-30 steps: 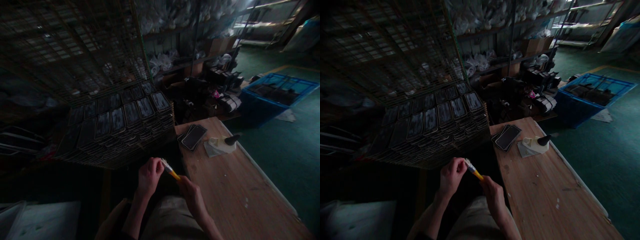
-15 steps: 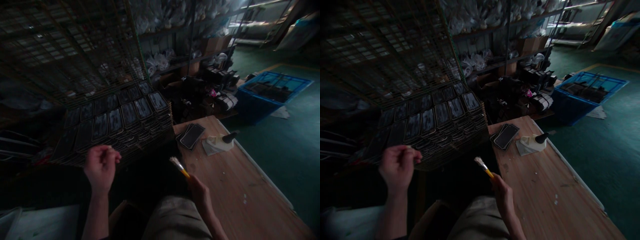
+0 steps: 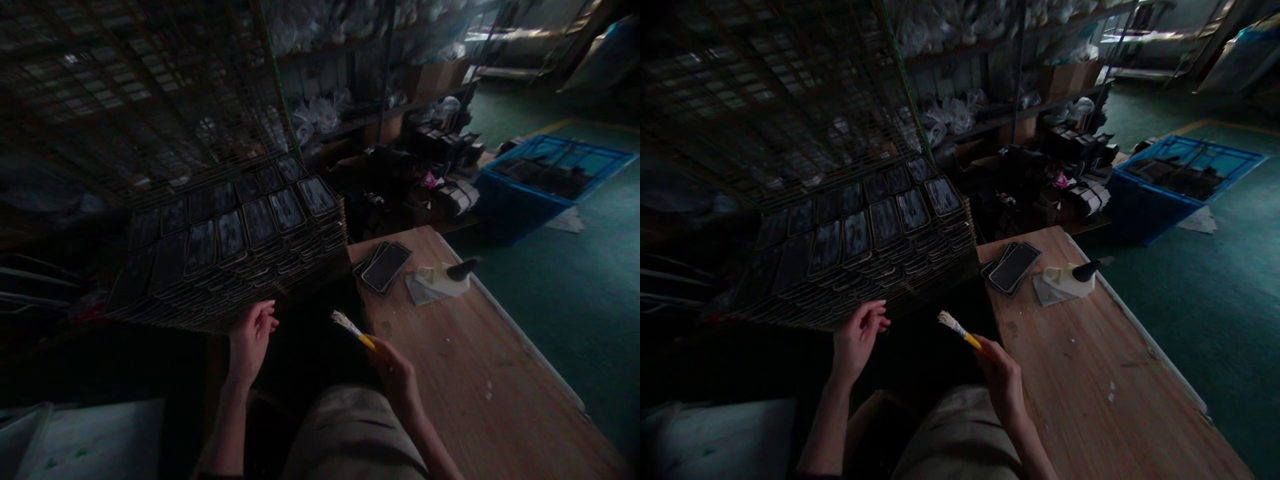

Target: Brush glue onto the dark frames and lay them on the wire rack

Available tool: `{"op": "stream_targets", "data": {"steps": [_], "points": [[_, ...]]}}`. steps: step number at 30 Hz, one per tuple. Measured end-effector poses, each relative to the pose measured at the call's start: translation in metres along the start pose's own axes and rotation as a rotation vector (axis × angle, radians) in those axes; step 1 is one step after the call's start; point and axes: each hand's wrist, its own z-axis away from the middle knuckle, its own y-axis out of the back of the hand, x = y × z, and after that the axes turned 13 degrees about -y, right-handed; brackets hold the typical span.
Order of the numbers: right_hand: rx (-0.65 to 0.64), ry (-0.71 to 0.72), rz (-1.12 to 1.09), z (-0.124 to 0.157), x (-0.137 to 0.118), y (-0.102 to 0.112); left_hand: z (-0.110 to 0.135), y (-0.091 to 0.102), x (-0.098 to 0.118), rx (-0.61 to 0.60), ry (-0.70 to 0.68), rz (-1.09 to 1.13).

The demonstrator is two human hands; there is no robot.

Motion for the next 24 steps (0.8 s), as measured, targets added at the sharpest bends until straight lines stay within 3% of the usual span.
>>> {"op": "stream_targets", "data": {"steps": [5, 13, 16, 24], "points": [[-0.005, 0.006, 0.007, -0.005, 0.000, 0.000, 0.002, -0.003, 0.000, 0.072, -0.037, 0.000], [-0.006, -0.003, -0.011, -0.013, 0.005, 0.000, -0.001, -0.022, 0.003, -0.002, -0.097, -0.034], [-0.003, -0.016, -0.011, -0.015, 0.006, -0.001, -0.002, -0.032, 0.007, 0.019, -0.039, 0.043], [0.033, -0.036, -0.019, -0.020, 0.010, -0.004, -0.002, -0.052, 0.015, -0.062, 0.148, 0.274]]}}
